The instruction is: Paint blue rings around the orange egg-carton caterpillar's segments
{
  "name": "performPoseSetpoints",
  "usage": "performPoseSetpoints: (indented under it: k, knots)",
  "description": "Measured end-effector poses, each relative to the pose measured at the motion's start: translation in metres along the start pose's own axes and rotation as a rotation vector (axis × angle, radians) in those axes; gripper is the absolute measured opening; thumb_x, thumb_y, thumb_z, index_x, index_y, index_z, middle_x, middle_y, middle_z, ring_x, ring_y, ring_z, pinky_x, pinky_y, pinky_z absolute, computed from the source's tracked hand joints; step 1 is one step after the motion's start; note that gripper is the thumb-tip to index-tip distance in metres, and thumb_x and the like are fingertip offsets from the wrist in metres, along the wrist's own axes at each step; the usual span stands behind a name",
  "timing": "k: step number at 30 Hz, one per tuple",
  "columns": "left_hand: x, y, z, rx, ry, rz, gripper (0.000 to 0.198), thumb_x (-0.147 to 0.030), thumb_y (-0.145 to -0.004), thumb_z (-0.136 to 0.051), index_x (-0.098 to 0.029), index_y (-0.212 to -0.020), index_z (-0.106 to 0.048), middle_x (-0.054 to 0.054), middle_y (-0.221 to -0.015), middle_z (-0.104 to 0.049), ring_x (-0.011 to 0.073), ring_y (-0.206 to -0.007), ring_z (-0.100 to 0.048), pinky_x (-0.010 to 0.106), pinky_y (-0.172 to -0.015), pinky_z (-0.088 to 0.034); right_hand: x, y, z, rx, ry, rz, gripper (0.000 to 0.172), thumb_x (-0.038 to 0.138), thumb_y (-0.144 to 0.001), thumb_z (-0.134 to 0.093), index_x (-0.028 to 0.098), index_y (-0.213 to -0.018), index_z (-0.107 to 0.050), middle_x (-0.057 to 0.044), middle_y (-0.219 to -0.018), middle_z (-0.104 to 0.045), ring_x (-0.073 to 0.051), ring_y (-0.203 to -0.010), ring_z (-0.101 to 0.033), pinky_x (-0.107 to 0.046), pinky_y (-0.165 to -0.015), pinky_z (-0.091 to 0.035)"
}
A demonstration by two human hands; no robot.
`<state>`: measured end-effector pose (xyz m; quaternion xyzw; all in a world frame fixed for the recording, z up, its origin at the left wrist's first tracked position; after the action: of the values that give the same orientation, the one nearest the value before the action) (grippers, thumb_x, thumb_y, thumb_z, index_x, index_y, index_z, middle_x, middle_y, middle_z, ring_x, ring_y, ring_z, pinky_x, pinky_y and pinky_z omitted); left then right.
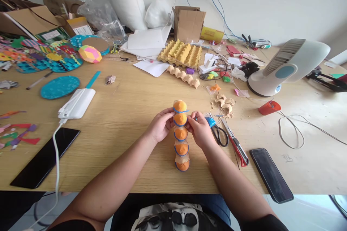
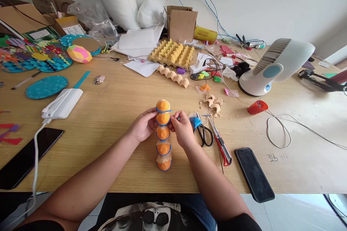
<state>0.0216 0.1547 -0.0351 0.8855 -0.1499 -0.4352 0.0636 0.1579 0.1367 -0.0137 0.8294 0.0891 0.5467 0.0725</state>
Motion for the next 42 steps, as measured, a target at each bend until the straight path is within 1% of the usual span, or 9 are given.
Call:
performPoseSetpoints:
  k: [4,7,12,17,25,31,35,39,42]
  knots:
    - [0.001,0.001,0.001,0.0,-0.005,0.012,0.021,-0.03,-0.076,-0.083,-0.019,-0.093,-0.077,0.003,-0.084,-0.077,0.0162,-0.07,-0.069,0.027,-0.061,-0.054,0.002,0.001,-0.003,0.033,0.003,0.009,0.034,0.031,-0.075,-0.078,0.025,-0.081,-0.046,0.008,-0.064,-0.054,-0.008,-0.052,-0.044,-0.022,-0.049,-0.027]
    - [-0.002,0.003,-0.002,0.022,-0.019,0.01,0.02,-0.036,-0.078,-0.083,-0.023,-0.091,-0.078,0.004,-0.086,-0.078,0.0195,-0.072,-0.07,0.031,-0.062,-0.056,0.009,0.0,-0.002,0.047,0.024,0.034,0.033,0.034,-0.076,-0.08,0.024,-0.083,-0.049,0.006,-0.071,-0.059,-0.008,-0.053,-0.044,-0.022,-0.048,-0.026]
    - [-0.009,0.008,-0.009,0.067,-0.13,-0.012,0.023,-0.047,-0.077,-0.082,-0.03,-0.092,-0.081,0.007,-0.097,-0.081,0.0333,-0.091,-0.075,0.042,-0.069,-0.058,0.027,-0.002,-0.001,0.077,0.142,0.161,0.035,0.043,-0.076,-0.084,0.024,-0.097,-0.064,-0.001,-0.094,-0.07,-0.012,-0.07,-0.055,-0.025,-0.06,-0.042]
    - [-0.008,0.011,-0.014,0.094,-0.147,0.0,0.027,-0.05,-0.077,-0.08,-0.03,-0.095,-0.083,0.007,-0.099,-0.082,0.0359,-0.094,-0.075,0.048,-0.075,-0.059,0.025,-0.004,-0.007,0.153,0.205,0.149,0.038,0.049,-0.072,-0.088,0.025,-0.098,-0.072,-0.001,-0.086,-0.07,-0.015,-0.074,-0.058,-0.029,-0.065,-0.047]
    - [-0.005,0.015,-0.019,0.094,-0.196,0.039,0.025,-0.051,-0.077,-0.079,-0.031,-0.091,-0.083,0.01,-0.102,-0.081,0.0383,-0.097,-0.075,0.052,-0.079,-0.057,0.027,-0.006,0.003,0.104,0.281,0.198,0.029,0.048,-0.077,-0.084,0.024,-0.092,-0.076,0.002,-0.068,-0.064,-0.014,-0.063,-0.054,-0.029,-0.061,-0.043]
    - [-0.002,0.015,-0.022,0.134,-0.21,0.036,0.027,-0.053,-0.079,-0.078,-0.032,-0.095,-0.083,0.011,-0.103,-0.081,0.0409,-0.103,-0.074,0.056,-0.082,-0.057,0.03,-0.004,0.004,0.09,0.301,0.212,0.029,0.05,-0.08,-0.082,0.023,-0.088,-0.075,0.002,-0.066,-0.064,-0.014,-0.062,-0.053,-0.029,-0.06,-0.041]
    - [-0.002,0.015,-0.02,0.126,-0.158,0.05,0.024,-0.049,-0.079,-0.08,-0.031,-0.094,-0.083,0.009,-0.105,-0.081,0.0382,-0.1,-0.075,0.05,-0.081,-0.058,0.03,-0.003,0.002,0.097,0.294,0.2,0.033,0.053,-0.079,-0.082,0.023,-0.09,-0.074,0.001,-0.066,-0.064,-0.014,-0.062,-0.053,-0.029,-0.06,-0.042]
    - [0.001,0.019,-0.026,0.148,-0.05,0.111,0.011,-0.034,-0.084,-0.075,-0.028,-0.092,-0.082,0.005,-0.094,-0.082,0.0271,-0.085,-0.076,0.035,-0.07,-0.057,0.029,-0.005,0.003,0.086,0.28,0.204,0.037,0.056,-0.078,-0.082,0.021,-0.087,-0.073,0.002,-0.064,-0.063,-0.013,-0.06,-0.052,-0.028,-0.059,-0.04]
    - [0.001,0.021,-0.029,0.154,0.026,0.139,0.012,-0.022,-0.088,-0.069,-0.026,-0.089,-0.081,0.002,-0.085,-0.081,0.0204,-0.074,-0.073,0.028,-0.065,-0.055,0.028,-0.006,0.004,0.083,0.263,0.193,0.038,0.057,-0.078,-0.082,0.021,-0.082,-0.072,0.002,-0.061,-0.062,-0.012,-0.059,-0.05,-0.027,-0.058,-0.039]
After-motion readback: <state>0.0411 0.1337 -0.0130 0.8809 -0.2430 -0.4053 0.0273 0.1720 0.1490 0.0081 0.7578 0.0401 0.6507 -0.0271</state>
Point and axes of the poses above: each hand's wrist, its own y-axis away from the middle knuckle, its own z-axis out of the back of the hand, x = y × z, the point moved 10 cm from there along -y, towards the middle knuckle
